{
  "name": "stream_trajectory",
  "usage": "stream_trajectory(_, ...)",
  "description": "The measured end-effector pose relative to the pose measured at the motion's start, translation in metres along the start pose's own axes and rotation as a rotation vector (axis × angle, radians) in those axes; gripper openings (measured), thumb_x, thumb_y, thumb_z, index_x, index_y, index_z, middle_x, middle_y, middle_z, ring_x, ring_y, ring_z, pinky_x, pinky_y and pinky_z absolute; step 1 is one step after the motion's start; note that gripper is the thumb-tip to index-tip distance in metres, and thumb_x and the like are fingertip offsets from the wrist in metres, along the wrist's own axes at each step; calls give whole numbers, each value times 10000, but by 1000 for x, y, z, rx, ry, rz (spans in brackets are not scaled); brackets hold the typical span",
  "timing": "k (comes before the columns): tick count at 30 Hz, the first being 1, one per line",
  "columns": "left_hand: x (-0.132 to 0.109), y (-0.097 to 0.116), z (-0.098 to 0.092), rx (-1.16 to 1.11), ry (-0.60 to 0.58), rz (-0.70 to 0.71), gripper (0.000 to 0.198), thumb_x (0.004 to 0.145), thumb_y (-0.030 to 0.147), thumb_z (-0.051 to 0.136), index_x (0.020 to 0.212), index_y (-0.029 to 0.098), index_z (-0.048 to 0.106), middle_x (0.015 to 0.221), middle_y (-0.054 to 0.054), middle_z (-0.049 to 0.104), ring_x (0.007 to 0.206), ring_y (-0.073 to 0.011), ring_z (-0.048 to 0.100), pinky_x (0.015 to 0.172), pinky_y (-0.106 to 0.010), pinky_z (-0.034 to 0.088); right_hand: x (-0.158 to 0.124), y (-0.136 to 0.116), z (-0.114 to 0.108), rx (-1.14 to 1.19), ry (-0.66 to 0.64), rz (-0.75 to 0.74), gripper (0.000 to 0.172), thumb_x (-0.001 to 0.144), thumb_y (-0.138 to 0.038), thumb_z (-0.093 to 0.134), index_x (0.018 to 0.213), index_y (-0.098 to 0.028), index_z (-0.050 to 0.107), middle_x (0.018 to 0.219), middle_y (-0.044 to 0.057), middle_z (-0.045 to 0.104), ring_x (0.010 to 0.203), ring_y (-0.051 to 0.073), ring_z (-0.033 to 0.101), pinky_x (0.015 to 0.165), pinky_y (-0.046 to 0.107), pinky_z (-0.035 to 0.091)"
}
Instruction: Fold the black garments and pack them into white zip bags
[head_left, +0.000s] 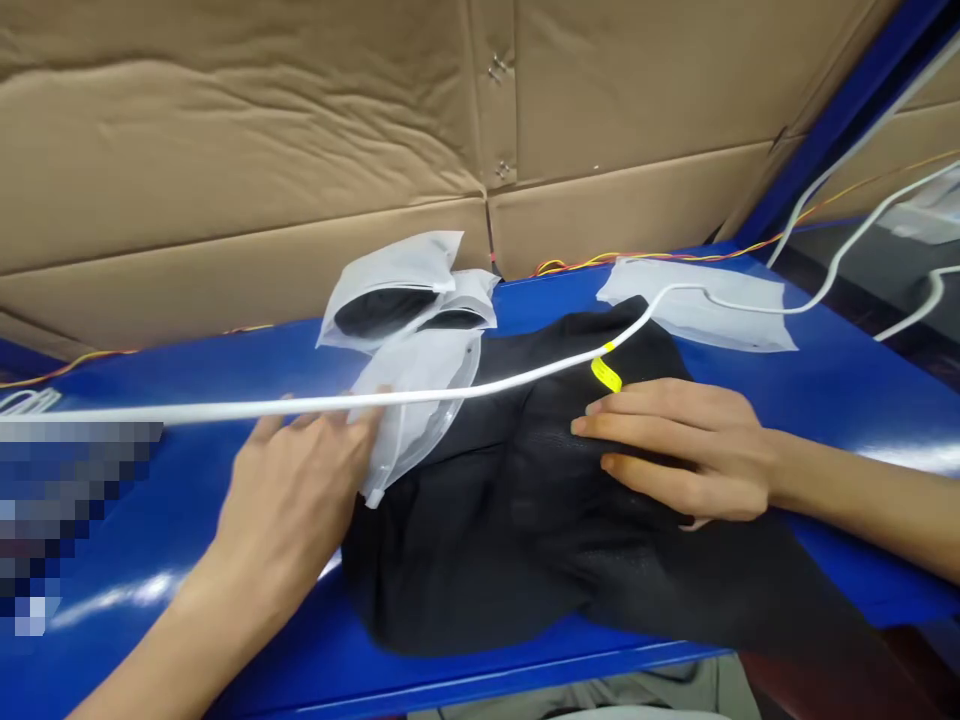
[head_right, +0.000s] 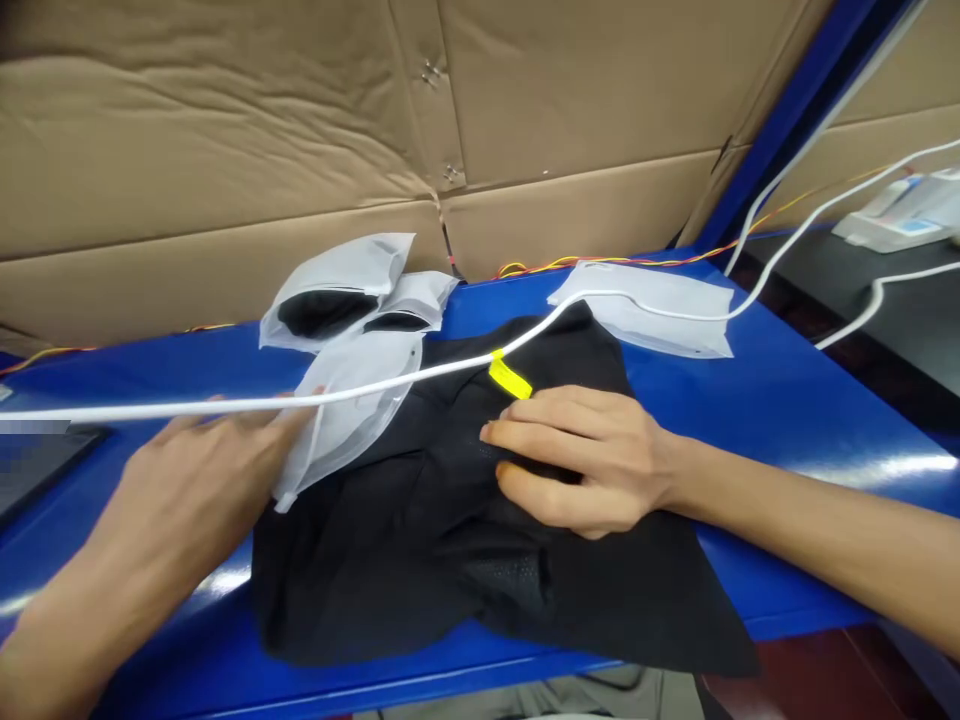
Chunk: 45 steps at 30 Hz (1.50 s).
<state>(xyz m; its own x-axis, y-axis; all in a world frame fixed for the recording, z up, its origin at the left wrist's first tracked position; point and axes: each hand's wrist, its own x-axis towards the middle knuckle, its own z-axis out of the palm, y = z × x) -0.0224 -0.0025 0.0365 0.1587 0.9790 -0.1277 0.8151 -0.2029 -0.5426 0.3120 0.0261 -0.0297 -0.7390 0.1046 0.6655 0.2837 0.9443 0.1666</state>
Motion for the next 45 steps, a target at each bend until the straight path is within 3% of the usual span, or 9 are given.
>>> stream_trajectory(3,7,3,2,-79,97,94,871,910,-103,341,1680,302,389,1647,-159,522,1314,-377,697,1021,-493,616,2,2,7,30,60,-114,317,1094,-249,395,1133,-183,702,1199,140,788,1165,258,725,953,437,629)
stream_trajectory(5,10,8,-1,-91,15,100,919,920,-74,356,1720,363,246,1733,-124,373,1181,-388,763,856,-482,675,3,4,9,53,28,-94,364,1095,-296,373,1179,-179,707,1260,154,767,1287,304,672,1028,513,589)
stream_trajectory(11,6,16,-4,-190,38,64,887,876,-64,378,1672,325,403,1620,-95,564,1097,-380,791,694,-423,676,4,6,8,93,-33,-128,325,1050,-260,478,1257,-174,713,1310,153,754,1273,299,690,1061,486,578)
stream_trajectory(15,-2,16,1,-158,159,72,800,859,-93,352,1581,187,553,1563,-182,610,1173,-373,763,846,-436,669,4,4,9,77,-13,-118,304,1043,-256,504,1228,-158,725,1282,172,763,1260,307,698,1031,483,598)
stream_trajectory(22,-6,1,12,91,45,30,566,893,-72,360,1316,0,728,1073,-238,807,1037,-412,791,1006,-594,590,4,4,8,68,-15,-109,326,1073,-272,453,1216,-164,725,1264,168,775,1248,294,708,1017,479,613)
stream_trajectory(26,4,-9,27,-64,223,388,881,763,-3,506,1630,133,440,1709,-226,404,1582,-384,412,1276,-572,375,3,4,9,95,-15,-101,342,1080,-307,457,1236,-148,716,1264,183,771,1264,303,696,1027,493,603)
stream_trajectory(30,9,-8,28,-361,195,497,910,906,378,645,1712,213,256,1789,-220,199,1658,-432,175,1266,-641,359,1,3,10,114,-13,-93,330,1057,-308,503,1239,-124,709,1275,207,761,1277,320,688,1036,514,593)
stream_trajectory(36,13,11,22,-507,287,351,592,1072,620,411,1323,139,647,1785,-194,242,1662,-406,197,1298,-628,340,1,3,10,113,-12,-94,342,1067,-317,486,1244,-124,706,1277,208,762,1279,318,688,1036,511,591)
stream_trajectory(45,4,16,23,-373,204,155,669,1007,359,459,1617,84,446,1390,-250,702,1357,-468,628,1133,-649,484,0,3,9,72,-13,-98,318,1056,-288,465,1216,-141,697,1243,166,765,1149,275,702,890,423,609)
